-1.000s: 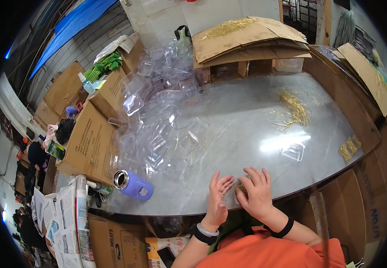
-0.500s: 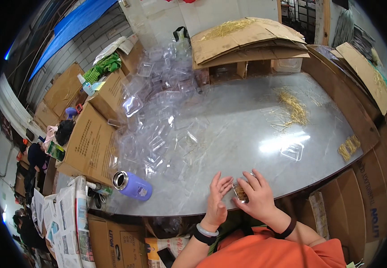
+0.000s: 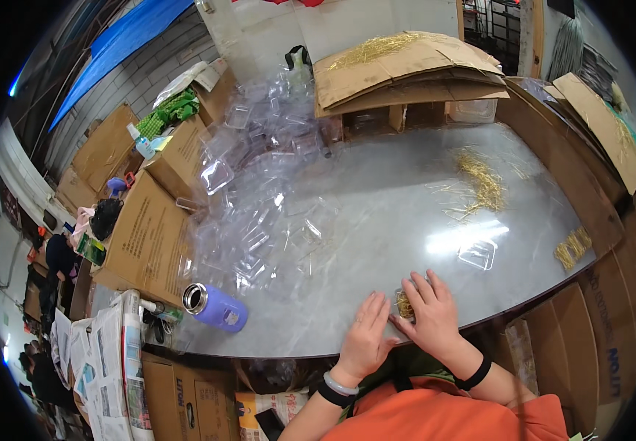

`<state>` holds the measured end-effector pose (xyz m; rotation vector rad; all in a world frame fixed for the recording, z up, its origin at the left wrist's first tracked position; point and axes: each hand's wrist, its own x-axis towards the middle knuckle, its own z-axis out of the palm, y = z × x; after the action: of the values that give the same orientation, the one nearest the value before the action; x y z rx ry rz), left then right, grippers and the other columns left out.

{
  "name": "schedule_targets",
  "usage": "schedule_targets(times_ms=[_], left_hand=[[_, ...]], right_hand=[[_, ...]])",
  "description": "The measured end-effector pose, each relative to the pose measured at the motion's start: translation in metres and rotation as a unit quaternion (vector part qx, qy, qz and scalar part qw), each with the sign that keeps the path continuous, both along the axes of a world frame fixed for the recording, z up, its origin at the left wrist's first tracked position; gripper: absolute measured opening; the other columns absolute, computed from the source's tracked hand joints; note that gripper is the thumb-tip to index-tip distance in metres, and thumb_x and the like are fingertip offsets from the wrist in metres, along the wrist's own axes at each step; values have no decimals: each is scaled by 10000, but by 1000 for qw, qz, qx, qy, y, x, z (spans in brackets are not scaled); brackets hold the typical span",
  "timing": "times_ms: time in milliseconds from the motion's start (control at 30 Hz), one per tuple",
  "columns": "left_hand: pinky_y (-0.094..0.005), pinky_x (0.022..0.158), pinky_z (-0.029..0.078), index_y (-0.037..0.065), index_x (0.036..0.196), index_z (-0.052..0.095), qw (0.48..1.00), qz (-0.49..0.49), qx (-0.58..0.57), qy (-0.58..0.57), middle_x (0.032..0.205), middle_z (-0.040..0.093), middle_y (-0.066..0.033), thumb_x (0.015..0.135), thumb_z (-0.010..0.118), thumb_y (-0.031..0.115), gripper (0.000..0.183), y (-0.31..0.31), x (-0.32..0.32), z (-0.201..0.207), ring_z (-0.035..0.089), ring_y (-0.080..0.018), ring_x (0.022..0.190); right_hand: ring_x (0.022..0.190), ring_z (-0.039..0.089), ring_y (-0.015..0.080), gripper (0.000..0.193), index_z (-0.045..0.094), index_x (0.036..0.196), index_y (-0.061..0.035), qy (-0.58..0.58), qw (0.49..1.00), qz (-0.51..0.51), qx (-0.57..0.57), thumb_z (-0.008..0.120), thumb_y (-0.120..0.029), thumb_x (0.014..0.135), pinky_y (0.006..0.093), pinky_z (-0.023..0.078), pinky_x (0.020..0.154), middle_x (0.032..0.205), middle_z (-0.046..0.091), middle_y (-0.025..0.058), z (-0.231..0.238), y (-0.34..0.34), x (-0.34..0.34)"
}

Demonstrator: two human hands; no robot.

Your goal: Sort and count small gold-colored metal wires at a workbench.

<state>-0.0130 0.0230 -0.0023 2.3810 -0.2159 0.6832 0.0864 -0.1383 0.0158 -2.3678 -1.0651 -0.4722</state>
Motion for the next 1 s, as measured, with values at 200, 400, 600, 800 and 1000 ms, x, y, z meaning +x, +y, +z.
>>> schedule_targets(times_ms=[200, 400, 600, 800, 1000], left_hand=[[-512, 1150, 383, -101, 1430, 485, 993, 17, 108, 48, 1517, 451, -265, 979, 609, 490, 754, -7, 1, 3, 409, -461, 1416], [-534, 1165, 354, -92, 1454, 451, 993, 38, 87, 77, 1512, 446, -240, 941, 665, 476, 795, -12, 11, 9, 404, -445, 1400], [-571, 1153, 332, -81, 1481, 403, 988, 52, 120, 78, 1483, 440, -228, 925, 667, 519, 860, -15, 16, 12, 400, -429, 1387], [-564, 1156, 303, -73, 1481, 402, 979, 46, 162, 116, 1422, 428, -219, 925, 679, 514, 855, -25, 28, 21, 381, -442, 1327], [-564, 1147, 327, -53, 1417, 461, 988, 50, 112, 98, 1380, 450, -219, 905, 752, 405, 746, -26, 25, 16, 408, -454, 1297]], right_hand=[[1383, 464, 414, 750, 542, 1405, -17, -1, 1000, 30, -6, 815, -357, 794, 563, 344, 1170, 1467, 525, 189, -5, -6, 4], [1416, 454, 402, 1018, 340, 1538, -9, 100, 983, 122, 95, 897, -206, 708, 563, 301, 1207, 1523, 473, 221, -11, -18, 14], [1431, 419, 432, 1017, 319, 1541, 19, 113, 985, 87, 97, 882, -192, 721, 576, 292, 1207, 1517, 465, 230, 5, -32, 14], [1434, 406, 447, 938, 325, 1526, 39, 148, 980, 127, 50, 836, -150, 763, 573, 278, 1210, 1499, 471, 242, 2, -44, 18], [1299, 532, 432, 730, 442, 1447, 52, 209, 950, 109, 203, 779, -104, 818, 538, 405, 1121, 1360, 586, 228, -9, -51, 13]])
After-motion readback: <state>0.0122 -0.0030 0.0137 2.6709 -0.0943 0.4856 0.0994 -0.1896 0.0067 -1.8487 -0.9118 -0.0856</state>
